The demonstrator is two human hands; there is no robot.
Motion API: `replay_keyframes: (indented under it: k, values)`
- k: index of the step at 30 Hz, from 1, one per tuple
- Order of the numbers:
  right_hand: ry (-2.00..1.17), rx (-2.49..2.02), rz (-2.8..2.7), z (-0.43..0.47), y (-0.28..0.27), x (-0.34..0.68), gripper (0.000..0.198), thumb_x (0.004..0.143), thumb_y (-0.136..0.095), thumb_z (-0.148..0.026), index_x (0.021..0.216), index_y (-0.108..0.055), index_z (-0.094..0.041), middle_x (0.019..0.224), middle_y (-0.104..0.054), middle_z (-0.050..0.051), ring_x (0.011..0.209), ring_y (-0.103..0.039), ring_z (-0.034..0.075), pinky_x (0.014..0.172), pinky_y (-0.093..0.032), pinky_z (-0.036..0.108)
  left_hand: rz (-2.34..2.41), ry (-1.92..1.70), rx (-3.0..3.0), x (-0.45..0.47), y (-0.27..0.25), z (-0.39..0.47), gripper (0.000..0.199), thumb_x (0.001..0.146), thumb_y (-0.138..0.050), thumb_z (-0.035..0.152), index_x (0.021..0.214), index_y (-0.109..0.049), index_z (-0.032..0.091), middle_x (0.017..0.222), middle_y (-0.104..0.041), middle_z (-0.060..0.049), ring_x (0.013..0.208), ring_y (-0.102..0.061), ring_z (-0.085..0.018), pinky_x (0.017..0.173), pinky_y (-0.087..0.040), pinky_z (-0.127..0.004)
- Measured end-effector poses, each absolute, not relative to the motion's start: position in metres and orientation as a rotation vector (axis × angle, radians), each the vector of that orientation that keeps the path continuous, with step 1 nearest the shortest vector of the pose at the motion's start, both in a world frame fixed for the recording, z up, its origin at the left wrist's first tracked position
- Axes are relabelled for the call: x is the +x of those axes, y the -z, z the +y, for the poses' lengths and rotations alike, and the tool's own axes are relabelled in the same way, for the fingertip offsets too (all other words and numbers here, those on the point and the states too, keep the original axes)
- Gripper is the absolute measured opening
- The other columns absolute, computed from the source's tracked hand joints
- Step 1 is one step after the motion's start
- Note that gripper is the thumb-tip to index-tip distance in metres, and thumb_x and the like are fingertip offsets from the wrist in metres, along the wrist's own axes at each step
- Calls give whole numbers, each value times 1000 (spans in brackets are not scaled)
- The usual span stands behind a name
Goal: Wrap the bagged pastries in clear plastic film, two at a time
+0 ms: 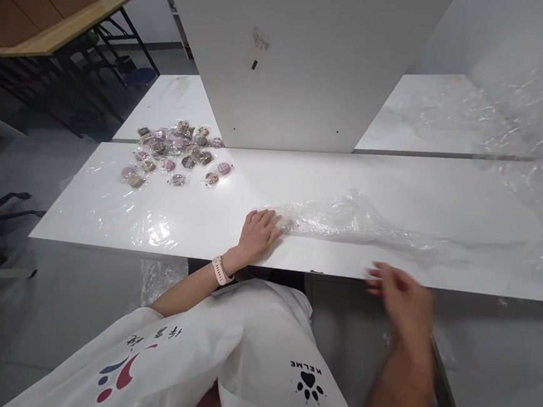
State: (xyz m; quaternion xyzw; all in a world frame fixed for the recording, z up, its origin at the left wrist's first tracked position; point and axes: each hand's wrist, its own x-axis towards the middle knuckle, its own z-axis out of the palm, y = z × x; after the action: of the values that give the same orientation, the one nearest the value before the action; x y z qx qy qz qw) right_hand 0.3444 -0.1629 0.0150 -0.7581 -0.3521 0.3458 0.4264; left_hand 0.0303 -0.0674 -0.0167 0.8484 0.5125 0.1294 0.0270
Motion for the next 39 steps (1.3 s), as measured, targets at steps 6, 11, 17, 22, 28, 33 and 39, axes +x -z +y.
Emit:
replay_keyframes:
  k: [6, 11, 17, 22, 28, 33, 39]
  values:
    - [-1218, -1332, -443, -104, 22, 247, 48, 61, -88, -44, 96, -65, -21, 90, -73, 3, 83, -72, 18, 70, -64, 32, 1727, -696, 2355, 38, 28, -56, 22, 96, -47, 17, 98, -69, 20, 124, -63, -10, 114, -51, -27, 93, -42, -46]
    - [-947, -1270, -568, -44, 17, 238, 37, 62, -84, -36, 90, -65, -19, 80, -67, -2, 67, -62, 10, 61, -56, 24, 1752, -709, 2268, 40, 33, -49, 20, 91, -50, 7, 90, -64, 20, 98, -64, -8, 100, -51, -25, 84, -41, -43]
    - [-746, -1285, -1401, -21, -17, 169, 21, 77, -70, -33, 92, -73, -20, 89, -72, 3, 74, -63, 16, 71, -54, 32, 1783, -675, 2329, 38, 29, -50, 13, 92, -54, 14, 96, -65, 20, 101, -66, -9, 102, -53, -26, 83, -42, -43]
    - [-775, -1304, -1717, -32, -10, 142, 26, 86, -62, -34, 108, -72, -24, 94, -74, 3, 75, -66, 17, 78, -55, 35, 1731, -764, 2317, 32, 35, -50, 27, 89, -53, 11, 111, -68, 15, 105, -69, -13, 106, -57, -28, 89, -46, -46]
    - [-810, -1119, -1782, -61, 16, 168, 26, 97, -50, -38, 110, -68, -25, 110, -71, 6, 102, -66, 20, 89, -55, 38, 1409, -898, 2216, 19, 33, -69, 26, 89, -51, 14, 110, -66, 18, 118, -66, -11, 122, -54, -26, 111, -39, -52]
    - [-645, -1076, -1955, -69, 25, 171, 31, 100, -46, -33, 121, -67, -28, 123, -66, 8, 116, -60, 23, 97, -52, 44, 1459, -1092, 1765, 12, 29, -79, 36, 91, -51, 20, 127, -49, 20, 139, -51, -14, 129, -51, -22, 105, -46, -41]
    - [-499, -1079, -2117, -68, 33, 168, 32, 98, -50, -28, 125, -67, -26, 123, -66, 8, 106, -59, 25, 93, -51, 47, 1502, -1364, 1208, 9, 34, -67, 37, 95, -52, 29, 129, -42, 22, 122, -61, -9, 100, -64, -15, 88, -52, -32]
